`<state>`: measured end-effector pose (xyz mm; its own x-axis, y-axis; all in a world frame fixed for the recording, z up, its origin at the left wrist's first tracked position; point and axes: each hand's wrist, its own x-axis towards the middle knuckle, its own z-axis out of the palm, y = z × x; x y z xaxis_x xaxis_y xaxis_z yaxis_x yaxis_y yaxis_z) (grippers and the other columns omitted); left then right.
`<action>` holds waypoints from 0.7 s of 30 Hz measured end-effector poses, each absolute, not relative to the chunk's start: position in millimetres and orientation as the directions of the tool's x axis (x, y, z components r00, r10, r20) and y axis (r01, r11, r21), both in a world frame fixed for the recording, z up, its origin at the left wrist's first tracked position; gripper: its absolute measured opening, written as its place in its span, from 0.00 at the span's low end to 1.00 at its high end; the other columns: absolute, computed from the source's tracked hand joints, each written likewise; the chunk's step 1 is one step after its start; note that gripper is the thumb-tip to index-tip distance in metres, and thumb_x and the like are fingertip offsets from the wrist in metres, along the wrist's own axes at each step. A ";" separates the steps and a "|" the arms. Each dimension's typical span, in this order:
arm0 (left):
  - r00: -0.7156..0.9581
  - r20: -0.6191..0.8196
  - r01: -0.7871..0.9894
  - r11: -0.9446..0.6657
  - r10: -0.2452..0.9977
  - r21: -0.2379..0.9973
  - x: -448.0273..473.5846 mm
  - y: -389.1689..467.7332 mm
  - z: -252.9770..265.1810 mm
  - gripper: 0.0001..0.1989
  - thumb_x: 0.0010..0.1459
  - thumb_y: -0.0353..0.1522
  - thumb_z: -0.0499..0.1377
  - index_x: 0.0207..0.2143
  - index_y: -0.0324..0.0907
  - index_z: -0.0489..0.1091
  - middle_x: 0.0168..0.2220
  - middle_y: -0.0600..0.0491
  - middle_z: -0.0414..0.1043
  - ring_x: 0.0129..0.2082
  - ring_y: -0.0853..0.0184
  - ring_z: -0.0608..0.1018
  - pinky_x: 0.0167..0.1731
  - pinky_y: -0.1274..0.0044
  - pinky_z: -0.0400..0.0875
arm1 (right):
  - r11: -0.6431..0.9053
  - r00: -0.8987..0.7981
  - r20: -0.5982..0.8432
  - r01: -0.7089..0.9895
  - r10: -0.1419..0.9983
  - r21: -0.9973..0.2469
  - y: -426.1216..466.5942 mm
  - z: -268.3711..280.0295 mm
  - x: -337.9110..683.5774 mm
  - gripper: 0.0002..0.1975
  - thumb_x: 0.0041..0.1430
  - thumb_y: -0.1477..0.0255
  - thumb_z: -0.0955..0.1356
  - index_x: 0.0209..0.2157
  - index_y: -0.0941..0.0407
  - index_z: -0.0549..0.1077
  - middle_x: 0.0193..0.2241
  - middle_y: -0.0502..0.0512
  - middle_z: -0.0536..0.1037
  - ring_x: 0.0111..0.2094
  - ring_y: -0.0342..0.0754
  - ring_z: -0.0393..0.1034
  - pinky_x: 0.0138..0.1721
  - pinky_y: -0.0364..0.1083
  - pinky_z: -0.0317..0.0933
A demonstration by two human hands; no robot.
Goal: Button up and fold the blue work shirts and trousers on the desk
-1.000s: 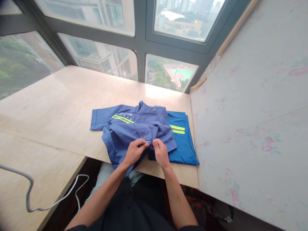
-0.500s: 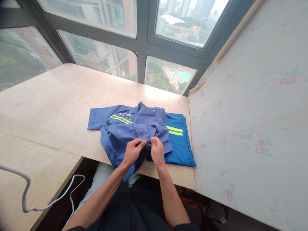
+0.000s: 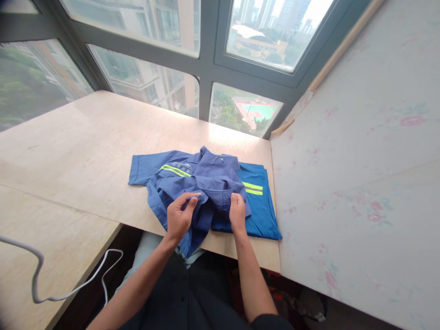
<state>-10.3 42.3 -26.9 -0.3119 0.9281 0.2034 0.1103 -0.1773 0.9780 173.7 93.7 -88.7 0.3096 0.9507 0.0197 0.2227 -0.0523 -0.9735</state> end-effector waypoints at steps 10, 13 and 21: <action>-0.508 -0.203 -0.280 0.062 0.837 0.958 -56.8 38.8 -58.9 0.13 0.51 0.40 0.61 0.21 0.41 0.66 0.22 0.57 0.68 0.24 0.71 0.70 0.26 0.80 0.65 | -0.093 0.304 -0.229 -0.401 0.925 -0.911 91.2 -75.0 186.7 0.19 0.47 0.57 0.75 0.35 0.55 0.77 0.34 0.53 0.82 0.37 0.50 0.76 0.42 0.51 0.71; -0.455 -0.112 -0.066 0.092 0.884 0.994 -57.8 38.0 -48.7 0.16 0.55 0.42 0.58 0.20 0.42 0.66 0.25 0.53 0.72 0.28 0.67 0.74 0.31 0.77 0.69 | -0.113 0.286 -0.254 -0.430 0.924 -0.896 86.4 -73.3 186.8 0.16 0.48 0.60 0.75 0.36 0.55 0.78 0.35 0.52 0.82 0.38 0.51 0.76 0.42 0.51 0.71; -0.037 0.003 0.637 0.021 0.999 0.771 -20.6 54.6 -29.3 0.22 0.50 0.50 0.65 0.37 0.42 0.75 0.38 0.46 0.78 0.40 0.56 0.78 0.40 0.70 0.70 | -0.117 0.298 -0.223 -0.337 0.928 -0.934 80.3 -71.4 187.2 0.14 0.49 0.59 0.74 0.31 0.54 0.74 0.30 0.48 0.79 0.35 0.47 0.73 0.39 0.47 0.69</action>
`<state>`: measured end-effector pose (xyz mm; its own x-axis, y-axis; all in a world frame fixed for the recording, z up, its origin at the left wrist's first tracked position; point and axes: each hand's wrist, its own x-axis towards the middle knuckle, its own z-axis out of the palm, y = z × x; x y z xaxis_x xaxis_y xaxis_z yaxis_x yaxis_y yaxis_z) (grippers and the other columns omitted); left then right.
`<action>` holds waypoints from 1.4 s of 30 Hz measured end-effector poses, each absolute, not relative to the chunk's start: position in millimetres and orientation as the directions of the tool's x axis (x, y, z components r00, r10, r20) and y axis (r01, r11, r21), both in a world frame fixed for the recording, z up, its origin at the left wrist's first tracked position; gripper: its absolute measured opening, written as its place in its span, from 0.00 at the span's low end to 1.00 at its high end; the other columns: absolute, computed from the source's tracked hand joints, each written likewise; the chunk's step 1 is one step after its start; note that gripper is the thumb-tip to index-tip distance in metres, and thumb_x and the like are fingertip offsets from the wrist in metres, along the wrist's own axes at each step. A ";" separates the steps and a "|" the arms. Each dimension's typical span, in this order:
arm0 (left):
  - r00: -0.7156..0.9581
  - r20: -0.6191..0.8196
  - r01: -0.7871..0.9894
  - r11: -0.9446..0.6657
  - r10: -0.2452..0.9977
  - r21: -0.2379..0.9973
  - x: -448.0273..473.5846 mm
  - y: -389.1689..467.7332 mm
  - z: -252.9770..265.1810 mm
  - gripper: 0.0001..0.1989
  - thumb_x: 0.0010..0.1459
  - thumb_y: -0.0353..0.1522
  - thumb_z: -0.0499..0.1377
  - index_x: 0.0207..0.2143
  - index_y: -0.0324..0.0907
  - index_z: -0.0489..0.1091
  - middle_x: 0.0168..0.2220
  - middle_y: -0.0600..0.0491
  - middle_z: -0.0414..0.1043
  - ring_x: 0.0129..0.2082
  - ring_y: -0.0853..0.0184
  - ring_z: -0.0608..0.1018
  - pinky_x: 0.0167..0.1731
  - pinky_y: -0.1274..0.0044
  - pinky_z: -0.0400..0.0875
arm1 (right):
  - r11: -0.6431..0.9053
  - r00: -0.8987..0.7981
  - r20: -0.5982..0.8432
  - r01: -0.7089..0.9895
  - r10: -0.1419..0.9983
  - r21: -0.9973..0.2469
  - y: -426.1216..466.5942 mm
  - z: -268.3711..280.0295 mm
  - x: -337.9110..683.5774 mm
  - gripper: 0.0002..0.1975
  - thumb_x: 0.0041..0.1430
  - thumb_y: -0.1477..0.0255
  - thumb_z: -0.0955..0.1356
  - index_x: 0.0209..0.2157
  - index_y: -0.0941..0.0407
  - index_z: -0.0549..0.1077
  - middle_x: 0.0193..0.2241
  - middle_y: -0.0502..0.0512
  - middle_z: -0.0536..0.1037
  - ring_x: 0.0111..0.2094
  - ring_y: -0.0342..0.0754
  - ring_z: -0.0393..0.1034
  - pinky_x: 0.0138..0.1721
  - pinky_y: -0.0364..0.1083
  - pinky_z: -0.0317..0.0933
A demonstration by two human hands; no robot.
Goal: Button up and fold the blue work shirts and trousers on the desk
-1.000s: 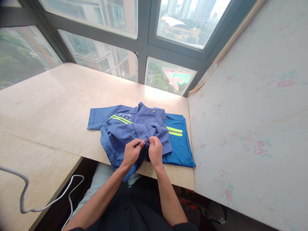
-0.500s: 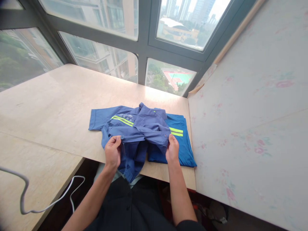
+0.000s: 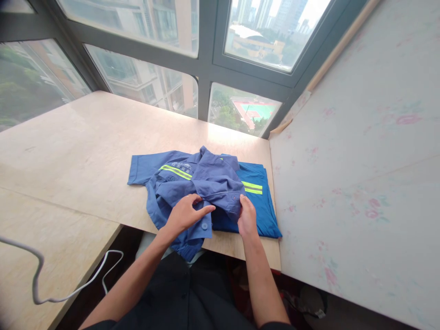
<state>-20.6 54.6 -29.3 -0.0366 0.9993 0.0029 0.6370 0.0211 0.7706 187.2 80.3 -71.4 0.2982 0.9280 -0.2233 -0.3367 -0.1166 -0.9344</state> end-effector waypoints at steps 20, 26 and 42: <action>0.036 0.036 0.665 -0.051 0.999 0.745 -14.8 73.8 -82.2 0.17 0.61 0.23 0.51 0.46 0.41 0.75 0.45 0.46 0.80 0.45 0.60 0.79 0.50 0.70 0.70 | 0.464 -0.438 0.210 0.625 0.874 -0.628 104.5 -78.3 146.5 0.12 0.59 0.77 0.68 0.43 0.53 0.80 0.40 0.58 0.81 0.43 0.54 0.73 0.48 0.53 0.66; -0.020 0.115 0.476 -0.092 0.993 0.875 -17.6 66.2 -64.4 0.16 0.59 0.22 0.53 0.44 0.42 0.77 0.45 0.48 0.80 0.46 0.61 0.79 0.51 0.69 0.71 | 0.213 -0.266 0.135 0.294 0.954 -0.932 102.1 -76.2 151.8 0.07 0.57 0.66 0.70 0.33 0.54 0.80 0.30 0.52 0.80 0.34 0.49 0.73 0.39 0.47 0.66; -0.120 0.188 0.328 -0.140 0.975 0.934 -13.4 49.9 -33.6 0.07 0.57 0.29 0.61 0.35 0.44 0.80 0.34 0.52 0.82 0.35 0.64 0.81 0.40 0.74 0.73 | -0.034 -0.183 -0.043 0.056 0.982 -0.998 79.6 -43.1 149.7 0.13 0.52 0.59 0.73 0.34 0.54 0.80 0.30 0.50 0.78 0.31 0.46 0.69 0.36 0.45 0.63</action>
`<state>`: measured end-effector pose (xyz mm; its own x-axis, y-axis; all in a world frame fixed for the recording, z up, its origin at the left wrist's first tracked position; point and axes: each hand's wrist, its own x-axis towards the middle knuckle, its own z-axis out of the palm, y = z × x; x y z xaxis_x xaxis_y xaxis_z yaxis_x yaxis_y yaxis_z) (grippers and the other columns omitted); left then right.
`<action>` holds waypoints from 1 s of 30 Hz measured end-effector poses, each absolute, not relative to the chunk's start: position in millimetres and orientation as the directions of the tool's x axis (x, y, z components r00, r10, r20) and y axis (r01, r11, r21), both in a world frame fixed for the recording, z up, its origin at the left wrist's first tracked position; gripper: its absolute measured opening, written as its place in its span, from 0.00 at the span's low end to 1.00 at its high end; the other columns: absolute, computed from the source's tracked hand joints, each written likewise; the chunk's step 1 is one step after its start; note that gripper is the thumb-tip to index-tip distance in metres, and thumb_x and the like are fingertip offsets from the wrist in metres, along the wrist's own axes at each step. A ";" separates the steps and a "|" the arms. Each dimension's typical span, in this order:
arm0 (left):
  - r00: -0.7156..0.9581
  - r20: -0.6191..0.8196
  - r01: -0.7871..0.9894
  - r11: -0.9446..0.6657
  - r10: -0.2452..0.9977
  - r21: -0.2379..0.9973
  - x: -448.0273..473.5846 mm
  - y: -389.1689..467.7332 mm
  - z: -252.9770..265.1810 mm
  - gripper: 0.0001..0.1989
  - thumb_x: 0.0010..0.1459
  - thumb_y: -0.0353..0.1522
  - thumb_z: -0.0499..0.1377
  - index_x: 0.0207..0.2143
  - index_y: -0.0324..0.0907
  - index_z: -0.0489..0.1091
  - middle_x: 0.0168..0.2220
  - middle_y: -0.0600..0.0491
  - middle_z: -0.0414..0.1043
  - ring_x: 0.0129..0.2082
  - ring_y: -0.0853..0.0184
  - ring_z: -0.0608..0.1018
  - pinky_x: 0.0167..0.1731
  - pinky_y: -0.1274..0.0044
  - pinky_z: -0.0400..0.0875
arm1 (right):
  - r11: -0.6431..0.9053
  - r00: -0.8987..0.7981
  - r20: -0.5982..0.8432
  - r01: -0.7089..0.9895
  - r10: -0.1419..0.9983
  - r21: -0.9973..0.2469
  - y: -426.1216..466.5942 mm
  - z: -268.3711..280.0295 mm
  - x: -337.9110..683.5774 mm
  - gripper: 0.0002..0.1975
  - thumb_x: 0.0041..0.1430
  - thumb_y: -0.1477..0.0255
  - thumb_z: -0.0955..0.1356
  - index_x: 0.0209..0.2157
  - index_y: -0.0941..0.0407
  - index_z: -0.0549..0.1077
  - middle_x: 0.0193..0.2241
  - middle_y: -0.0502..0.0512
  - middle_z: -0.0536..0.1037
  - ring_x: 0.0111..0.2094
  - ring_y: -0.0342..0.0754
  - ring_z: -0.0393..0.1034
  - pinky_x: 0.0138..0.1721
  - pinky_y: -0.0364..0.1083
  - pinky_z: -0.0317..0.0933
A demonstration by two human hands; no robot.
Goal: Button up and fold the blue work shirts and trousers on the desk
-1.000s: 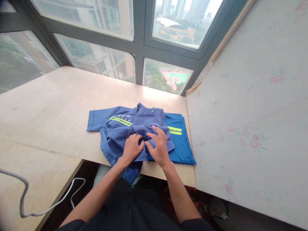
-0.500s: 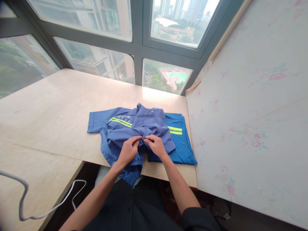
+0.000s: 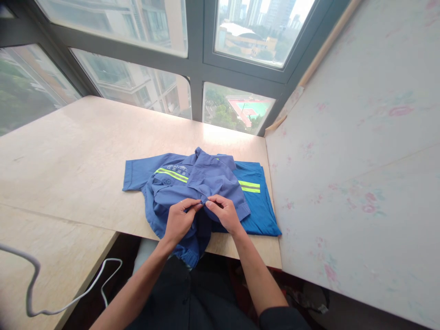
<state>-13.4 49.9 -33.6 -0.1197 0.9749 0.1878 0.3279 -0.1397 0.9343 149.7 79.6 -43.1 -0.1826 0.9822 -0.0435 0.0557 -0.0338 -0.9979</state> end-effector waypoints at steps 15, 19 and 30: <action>-0.175 0.030 0.183 0.003 0.984 0.983 -22.3 49.2 -43.5 0.10 0.56 0.35 0.59 0.33 0.43 0.81 0.32 0.52 0.81 0.34 0.63 0.79 0.38 0.74 0.73 | 0.010 -0.154 -0.026 0.224 0.988 -0.974 74.4 -40.5 132.9 0.12 0.55 0.61 0.71 0.27 0.56 0.76 0.23 0.49 0.74 0.26 0.44 0.65 0.29 0.43 0.59; -0.184 0.005 0.170 0.027 0.983 0.985 -25.0 47.1 -46.2 0.11 0.56 0.36 0.59 0.33 0.42 0.80 0.32 0.52 0.81 0.34 0.63 0.80 0.39 0.73 0.73 | 0.075 -0.147 0.034 0.280 0.988 -0.957 71.3 -39.7 128.2 0.12 0.57 0.62 0.69 0.27 0.55 0.75 0.25 0.50 0.75 0.28 0.45 0.66 0.33 0.44 0.61; -0.194 -0.032 0.150 0.062 0.980 0.987 -35.1 44.7 -58.3 0.13 0.56 0.38 0.58 0.34 0.40 0.80 0.32 0.51 0.80 0.33 0.63 0.78 0.38 0.72 0.73 | 0.038 -0.142 0.000 0.263 0.990 -0.964 74.0 -44.5 114.7 0.11 0.55 0.63 0.69 0.24 0.55 0.73 0.23 0.48 0.72 0.27 0.45 0.64 0.31 0.44 0.59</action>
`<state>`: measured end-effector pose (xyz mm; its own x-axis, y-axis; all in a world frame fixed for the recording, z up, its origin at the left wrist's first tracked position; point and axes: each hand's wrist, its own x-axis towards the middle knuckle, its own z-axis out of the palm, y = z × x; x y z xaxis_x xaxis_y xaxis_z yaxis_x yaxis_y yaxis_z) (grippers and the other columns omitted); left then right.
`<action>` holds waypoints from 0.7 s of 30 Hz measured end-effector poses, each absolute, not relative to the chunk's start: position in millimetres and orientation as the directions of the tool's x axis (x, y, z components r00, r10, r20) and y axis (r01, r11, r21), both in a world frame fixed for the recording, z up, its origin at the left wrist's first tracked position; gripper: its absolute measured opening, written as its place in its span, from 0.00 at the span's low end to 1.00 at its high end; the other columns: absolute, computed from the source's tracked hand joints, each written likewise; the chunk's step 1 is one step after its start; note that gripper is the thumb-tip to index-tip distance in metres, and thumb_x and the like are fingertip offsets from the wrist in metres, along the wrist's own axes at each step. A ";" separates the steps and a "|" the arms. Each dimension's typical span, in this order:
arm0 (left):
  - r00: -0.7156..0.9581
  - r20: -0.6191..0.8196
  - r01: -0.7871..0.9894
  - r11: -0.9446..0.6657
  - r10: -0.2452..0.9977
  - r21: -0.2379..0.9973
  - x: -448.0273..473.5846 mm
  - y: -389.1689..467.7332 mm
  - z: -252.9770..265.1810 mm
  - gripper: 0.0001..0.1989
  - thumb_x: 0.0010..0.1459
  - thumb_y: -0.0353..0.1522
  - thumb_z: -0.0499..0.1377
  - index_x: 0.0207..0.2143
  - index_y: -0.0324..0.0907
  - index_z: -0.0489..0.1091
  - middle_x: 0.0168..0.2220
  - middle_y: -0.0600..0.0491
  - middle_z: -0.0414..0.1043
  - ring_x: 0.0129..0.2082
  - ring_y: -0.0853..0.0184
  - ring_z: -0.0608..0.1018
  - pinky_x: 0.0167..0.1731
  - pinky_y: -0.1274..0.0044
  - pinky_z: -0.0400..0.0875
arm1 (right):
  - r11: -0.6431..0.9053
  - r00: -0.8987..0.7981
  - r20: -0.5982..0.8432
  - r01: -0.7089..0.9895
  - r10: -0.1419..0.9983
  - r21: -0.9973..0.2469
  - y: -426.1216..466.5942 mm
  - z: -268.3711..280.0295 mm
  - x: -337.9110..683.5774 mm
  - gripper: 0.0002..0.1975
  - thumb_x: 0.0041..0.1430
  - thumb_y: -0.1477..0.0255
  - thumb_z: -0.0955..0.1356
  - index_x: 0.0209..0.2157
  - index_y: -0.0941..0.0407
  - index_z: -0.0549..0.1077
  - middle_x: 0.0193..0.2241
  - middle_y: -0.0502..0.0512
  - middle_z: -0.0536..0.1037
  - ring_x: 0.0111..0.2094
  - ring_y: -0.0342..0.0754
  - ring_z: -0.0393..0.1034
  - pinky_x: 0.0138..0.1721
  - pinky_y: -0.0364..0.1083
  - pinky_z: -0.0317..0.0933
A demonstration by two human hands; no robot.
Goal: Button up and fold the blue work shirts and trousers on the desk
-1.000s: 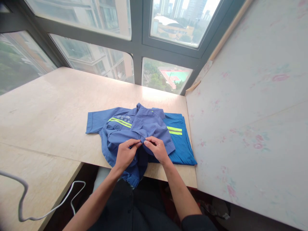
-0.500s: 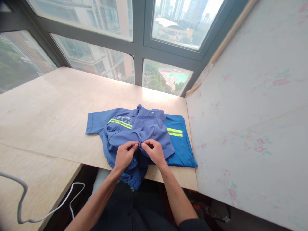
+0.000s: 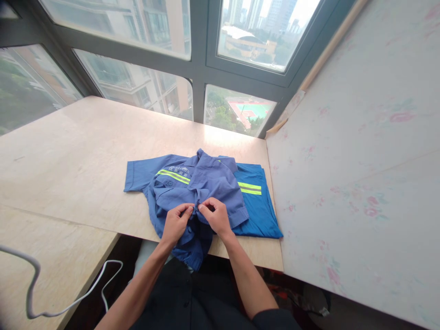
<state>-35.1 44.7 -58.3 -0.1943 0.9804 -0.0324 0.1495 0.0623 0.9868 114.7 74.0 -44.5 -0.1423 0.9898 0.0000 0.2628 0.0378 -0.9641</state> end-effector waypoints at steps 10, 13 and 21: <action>-0.209 -0.059 0.110 0.083 0.976 0.990 -35.3 39.8 -59.0 0.14 0.56 0.39 0.58 0.34 0.39 0.78 0.26 0.53 0.76 0.27 0.67 0.74 0.32 0.76 0.70 | -0.044 -0.133 -0.065 0.157 0.989 -0.987 74.5 -44.5 114.3 0.11 0.52 0.63 0.70 0.23 0.55 0.71 0.20 0.46 0.69 0.25 0.43 0.61 0.29 0.44 0.57; -0.237 -0.035 0.152 0.073 0.971 0.986 -30.7 36.1 -55.6 0.13 0.57 0.38 0.57 0.33 0.40 0.78 0.27 0.53 0.77 0.28 0.66 0.75 0.34 0.75 0.71 | -0.050 -0.127 -0.069 0.151 0.989 -0.987 71.7 -44.6 112.9 0.11 0.51 0.63 0.70 0.23 0.55 0.72 0.21 0.47 0.69 0.25 0.44 0.61 0.30 0.44 0.57; -0.506 0.000 0.044 0.026 0.862 0.999 -49.4 32.1 -63.3 0.15 0.58 0.42 0.57 0.32 0.40 0.76 0.30 0.52 0.76 0.31 0.66 0.75 0.34 0.76 0.70 | -0.106 0.231 -0.110 -0.030 0.967 -0.994 88.2 -56.1 141.2 0.13 0.47 0.60 0.70 0.21 0.54 0.67 0.19 0.45 0.65 0.24 0.43 0.57 0.27 0.43 0.55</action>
